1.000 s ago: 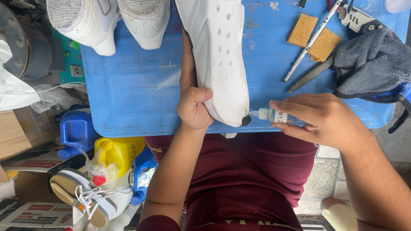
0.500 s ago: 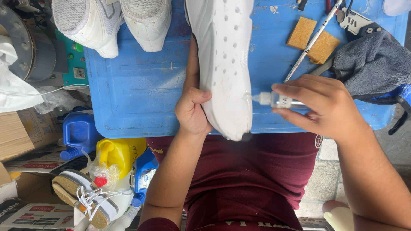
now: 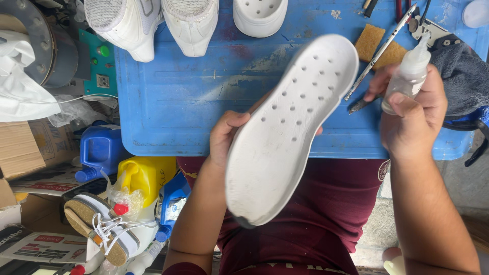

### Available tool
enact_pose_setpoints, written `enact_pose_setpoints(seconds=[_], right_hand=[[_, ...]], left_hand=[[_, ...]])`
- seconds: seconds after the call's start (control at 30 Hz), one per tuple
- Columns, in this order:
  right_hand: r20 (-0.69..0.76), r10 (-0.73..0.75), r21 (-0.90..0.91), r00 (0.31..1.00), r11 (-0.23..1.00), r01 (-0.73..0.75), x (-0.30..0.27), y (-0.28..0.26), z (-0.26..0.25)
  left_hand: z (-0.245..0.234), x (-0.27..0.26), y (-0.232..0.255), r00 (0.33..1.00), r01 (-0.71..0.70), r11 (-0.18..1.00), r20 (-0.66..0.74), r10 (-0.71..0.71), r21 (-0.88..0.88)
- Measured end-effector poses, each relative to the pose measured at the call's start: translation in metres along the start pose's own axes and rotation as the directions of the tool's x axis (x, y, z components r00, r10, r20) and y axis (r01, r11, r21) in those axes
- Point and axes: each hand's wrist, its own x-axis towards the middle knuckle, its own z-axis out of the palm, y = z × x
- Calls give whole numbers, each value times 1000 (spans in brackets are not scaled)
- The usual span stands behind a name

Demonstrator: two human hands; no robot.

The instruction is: The person applies a clear liquid from a small bottle labeled 'EVA' onto the surface of a white shoe sole. They systematically cover the entire sole, including the edges and perforations, while holding the sole in their left hand and the bottle in their right. The task is performed on a blue workbench in a cluttered workshop environment.

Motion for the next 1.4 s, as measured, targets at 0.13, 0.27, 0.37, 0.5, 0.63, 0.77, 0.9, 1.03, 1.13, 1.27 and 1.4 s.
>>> enact_pose_setpoints(seconds=[0.13, 0.27, 0.37, 0.5, 0.63, 0.77, 0.9, 1.03, 1.13, 1.27, 1.4], right_hand=[[59, 41, 69, 997, 997, -45, -1, -2, 12], [177, 174, 254, 969, 943, -216, -10, 5, 11], [232, 262, 297, 937, 898, -325, -23, 9, -4], [226, 431, 241, 874, 844, -479, -51, 10, -36], [299, 502, 389, 811, 712, -584, -81, 6, -65], [344, 478, 291, 808, 764, -576, -84, -6, -58], [358, 469, 249, 808, 786, -566, -84, -14, -51], [291, 411, 231, 864, 846, -480, -99, -11, -67], [166, 388, 201, 906, 886, -417, -106, -9, -73], [6, 312, 239, 950, 922, -305, -96, -7, -63], [-148, 207, 214, 967, 961, -173, -71, -4, -36]], left_hand=[[-11, -12, 4, 975, 202, 950, 145, -171, -238], [-12, -23, 5, 967, 253, 912, 96, -234, -323], [-3, -29, 8, 961, 249, 893, -20, -277, -375], [-1, -36, 20, 951, 299, 854, 59, -304, -426], [-18, -6, 20, 911, 405, 760, 157, -381, -508], [-27, 16, 25, 803, 544, 632, 124, -583, -552], [-40, 61, 34, 650, 758, 536, 353, -673, -373], [-36, 93, 37, 567, 798, 602, 390, -725, -41], [-11, 104, 38, 826, 537, 768, -34, -562, 350], [24, 119, 42, 928, 352, 570, -355, -111, 742], [26, 111, 35, 873, 214, 52, -215, 438, 975]])
